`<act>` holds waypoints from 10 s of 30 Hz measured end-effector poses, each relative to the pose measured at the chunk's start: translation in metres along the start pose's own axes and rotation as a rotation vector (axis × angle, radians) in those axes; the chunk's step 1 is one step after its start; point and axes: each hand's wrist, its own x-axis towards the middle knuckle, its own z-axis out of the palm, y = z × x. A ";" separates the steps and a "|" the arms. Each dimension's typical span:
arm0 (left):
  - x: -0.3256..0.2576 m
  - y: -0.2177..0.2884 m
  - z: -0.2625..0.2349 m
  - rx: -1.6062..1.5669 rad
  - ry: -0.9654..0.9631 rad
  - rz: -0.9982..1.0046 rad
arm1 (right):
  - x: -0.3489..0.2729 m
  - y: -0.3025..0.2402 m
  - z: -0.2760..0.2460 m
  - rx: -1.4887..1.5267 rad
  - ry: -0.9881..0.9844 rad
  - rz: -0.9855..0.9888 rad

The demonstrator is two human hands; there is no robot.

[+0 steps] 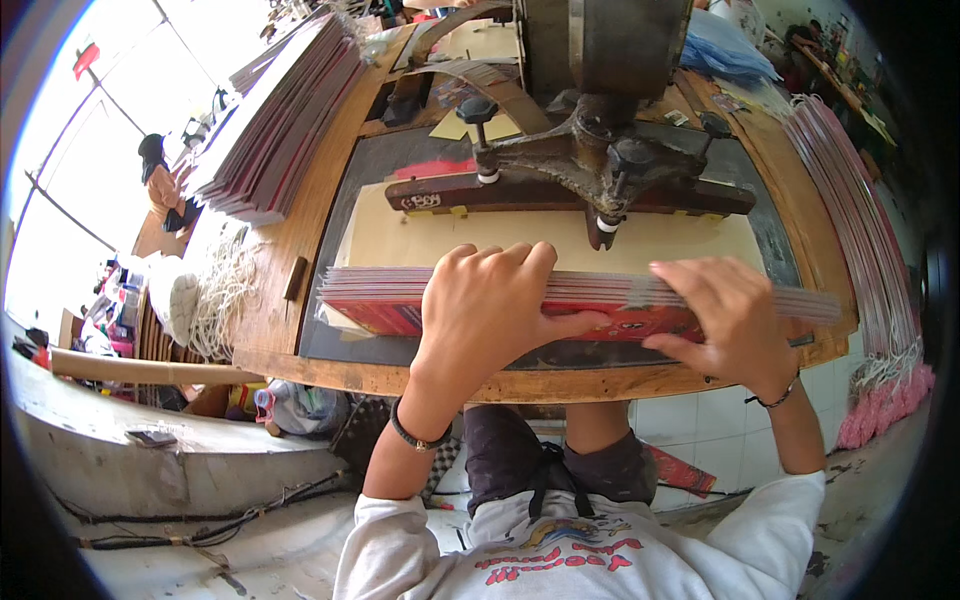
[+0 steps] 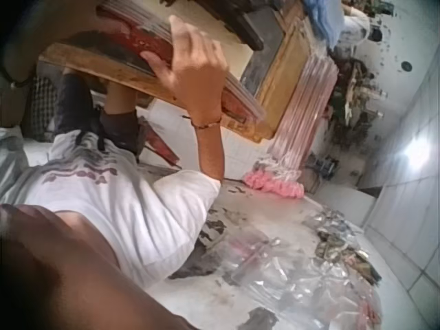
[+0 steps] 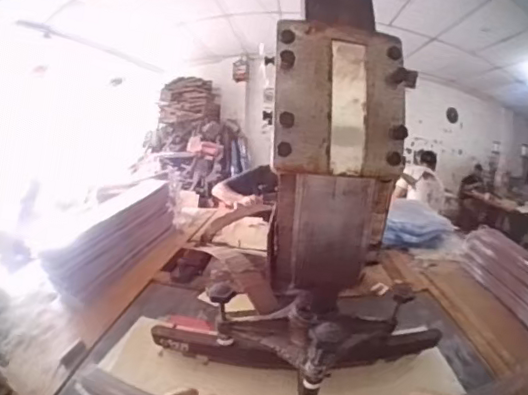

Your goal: The person aligns stacks of printed paper sheets and feeds them through a press machine by hand to create folds or creases.

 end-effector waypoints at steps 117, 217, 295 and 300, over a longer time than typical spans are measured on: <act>-0.110 -0.109 0.029 -1.187 0.453 -0.429 | -0.195 0.072 0.061 0.119 0.678 1.150; -0.110 -0.110 0.035 -1.184 0.499 -0.434 | -0.229 0.087 0.078 0.282 0.874 1.217; -0.114 -0.107 0.031 -1.185 0.427 -0.477 | -0.207 0.079 0.070 0.127 0.775 1.175; -0.116 -0.111 0.033 -1.168 0.428 -0.462 | -0.203 0.075 0.068 0.158 0.742 1.175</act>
